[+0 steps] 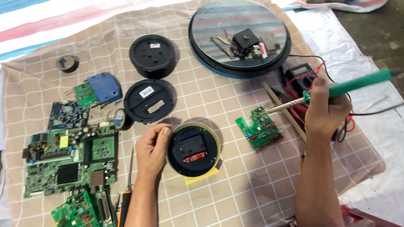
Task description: A person is soldering electronic components on a circuit board and inspecting a clock mechanism on a repair bench.
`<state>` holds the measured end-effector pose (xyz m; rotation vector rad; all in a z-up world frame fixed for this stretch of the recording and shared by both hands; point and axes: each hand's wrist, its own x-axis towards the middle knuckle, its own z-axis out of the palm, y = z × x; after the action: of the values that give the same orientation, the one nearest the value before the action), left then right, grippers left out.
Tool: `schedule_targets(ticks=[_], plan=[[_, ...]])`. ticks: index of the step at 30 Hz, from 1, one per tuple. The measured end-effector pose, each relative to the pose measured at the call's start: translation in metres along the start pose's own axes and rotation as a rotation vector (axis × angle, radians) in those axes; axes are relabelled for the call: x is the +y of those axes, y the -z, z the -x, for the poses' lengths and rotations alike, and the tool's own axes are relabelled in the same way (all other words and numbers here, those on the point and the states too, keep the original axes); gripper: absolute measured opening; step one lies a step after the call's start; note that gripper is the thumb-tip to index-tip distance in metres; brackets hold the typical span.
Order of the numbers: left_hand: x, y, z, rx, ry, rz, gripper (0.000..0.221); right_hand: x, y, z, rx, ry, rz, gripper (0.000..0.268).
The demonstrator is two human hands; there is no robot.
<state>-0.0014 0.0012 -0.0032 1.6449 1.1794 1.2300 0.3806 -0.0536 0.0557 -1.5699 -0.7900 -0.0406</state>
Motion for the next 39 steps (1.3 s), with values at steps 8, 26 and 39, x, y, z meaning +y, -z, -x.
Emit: schedule_targets(ticks=[8, 26, 39], plan=[[0.003, 0.001, 0.0, -0.01, 0.054, -0.01, 0.018, -0.012, -0.005, 0.008, -0.108, -0.063, 0.068, 0.046], [0.004, 0.001, 0.0, -0.012, 0.049, 0.01, 0.019, -0.011, -0.012, 0.013, -0.198, 0.006, 0.172, 0.044], [-0.009, -0.004, -0.001, 0.023, -0.01, 0.04, 0.013, -0.023, -0.011, 0.043, 0.079, -0.052, -0.404, 0.028]])
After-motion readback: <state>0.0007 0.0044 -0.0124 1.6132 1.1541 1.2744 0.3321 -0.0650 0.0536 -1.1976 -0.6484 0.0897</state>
